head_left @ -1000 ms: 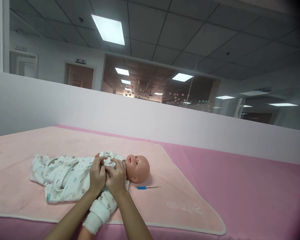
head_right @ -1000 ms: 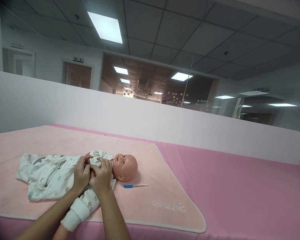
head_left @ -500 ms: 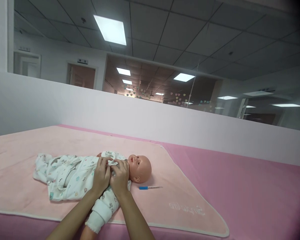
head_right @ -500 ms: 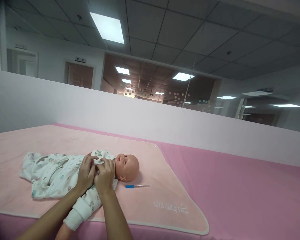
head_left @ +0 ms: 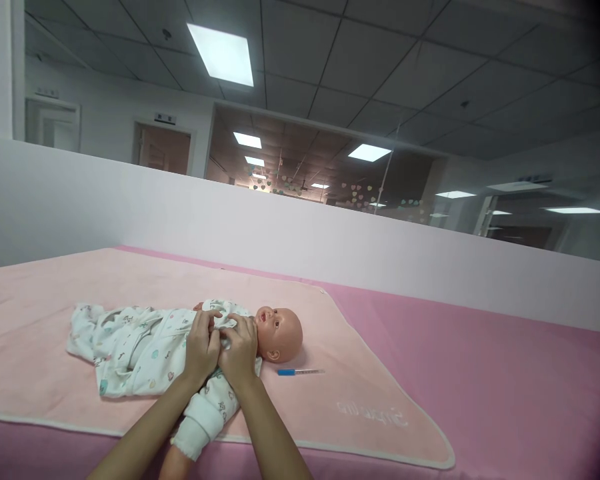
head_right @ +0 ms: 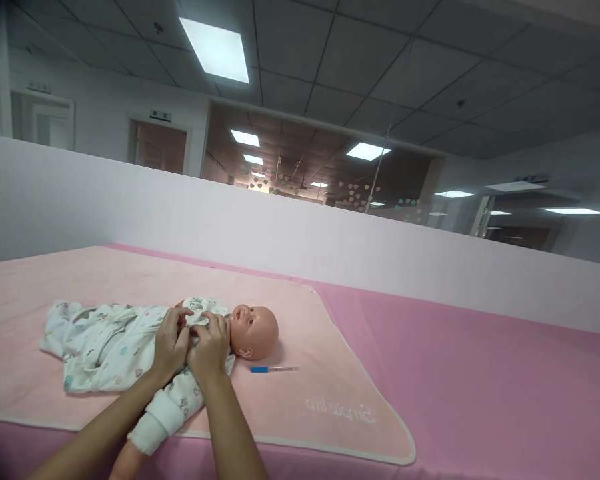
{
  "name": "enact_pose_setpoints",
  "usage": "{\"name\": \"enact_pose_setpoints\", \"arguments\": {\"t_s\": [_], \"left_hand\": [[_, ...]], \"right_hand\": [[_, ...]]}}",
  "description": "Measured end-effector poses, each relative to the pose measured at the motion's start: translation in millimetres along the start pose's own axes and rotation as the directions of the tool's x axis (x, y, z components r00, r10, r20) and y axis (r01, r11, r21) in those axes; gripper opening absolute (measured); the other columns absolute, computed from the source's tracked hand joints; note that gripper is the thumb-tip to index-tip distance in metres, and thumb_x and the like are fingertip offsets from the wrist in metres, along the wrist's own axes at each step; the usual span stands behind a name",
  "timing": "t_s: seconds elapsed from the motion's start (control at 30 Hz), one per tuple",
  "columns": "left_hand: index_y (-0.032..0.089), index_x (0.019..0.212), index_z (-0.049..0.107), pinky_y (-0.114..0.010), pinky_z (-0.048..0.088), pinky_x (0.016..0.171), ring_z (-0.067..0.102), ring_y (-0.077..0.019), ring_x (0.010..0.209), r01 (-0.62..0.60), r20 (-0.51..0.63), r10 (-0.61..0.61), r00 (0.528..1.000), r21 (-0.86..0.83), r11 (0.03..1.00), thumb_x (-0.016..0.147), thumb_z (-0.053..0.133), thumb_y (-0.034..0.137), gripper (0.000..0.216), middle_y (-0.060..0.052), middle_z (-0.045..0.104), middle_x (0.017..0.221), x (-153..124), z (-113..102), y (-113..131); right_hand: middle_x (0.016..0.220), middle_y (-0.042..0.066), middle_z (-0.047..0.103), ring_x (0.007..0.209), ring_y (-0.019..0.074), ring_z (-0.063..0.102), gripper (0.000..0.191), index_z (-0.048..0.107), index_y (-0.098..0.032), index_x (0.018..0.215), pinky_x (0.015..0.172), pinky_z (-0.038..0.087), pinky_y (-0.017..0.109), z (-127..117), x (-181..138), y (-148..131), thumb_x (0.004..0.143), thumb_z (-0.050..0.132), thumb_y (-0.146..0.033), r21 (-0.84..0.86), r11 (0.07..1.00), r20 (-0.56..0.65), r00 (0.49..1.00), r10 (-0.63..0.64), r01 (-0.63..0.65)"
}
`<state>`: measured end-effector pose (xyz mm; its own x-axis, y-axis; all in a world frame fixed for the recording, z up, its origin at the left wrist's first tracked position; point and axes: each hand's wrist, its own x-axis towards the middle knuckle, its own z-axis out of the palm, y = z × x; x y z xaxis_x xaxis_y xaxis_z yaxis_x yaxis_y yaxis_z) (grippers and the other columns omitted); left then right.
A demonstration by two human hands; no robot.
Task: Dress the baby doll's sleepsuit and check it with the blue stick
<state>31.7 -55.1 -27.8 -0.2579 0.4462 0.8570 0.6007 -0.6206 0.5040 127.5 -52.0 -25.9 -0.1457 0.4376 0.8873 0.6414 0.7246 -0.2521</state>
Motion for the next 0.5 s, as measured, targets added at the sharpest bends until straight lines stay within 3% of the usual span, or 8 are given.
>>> {"name": "enact_pose_setpoints", "arguments": {"t_s": [0.5], "left_hand": [[0.019,0.092,0.05,-0.032,0.043,0.07,0.049,-0.0179,0.069,0.017,-0.041,-0.014,0.999,0.058,0.998,0.07,0.041,0.011,0.026,0.0,0.047,0.074,-1.5,0.2,0.5]], "right_hand": [[0.108,0.005,0.057,0.097,0.0192,0.047,0.01,0.067,-0.022,0.08,0.085,0.035,0.034,0.7,-0.9,0.1,0.078,0.057,-0.018,-0.023,1.0,-0.004,1.0,0.013,-0.013]]}}
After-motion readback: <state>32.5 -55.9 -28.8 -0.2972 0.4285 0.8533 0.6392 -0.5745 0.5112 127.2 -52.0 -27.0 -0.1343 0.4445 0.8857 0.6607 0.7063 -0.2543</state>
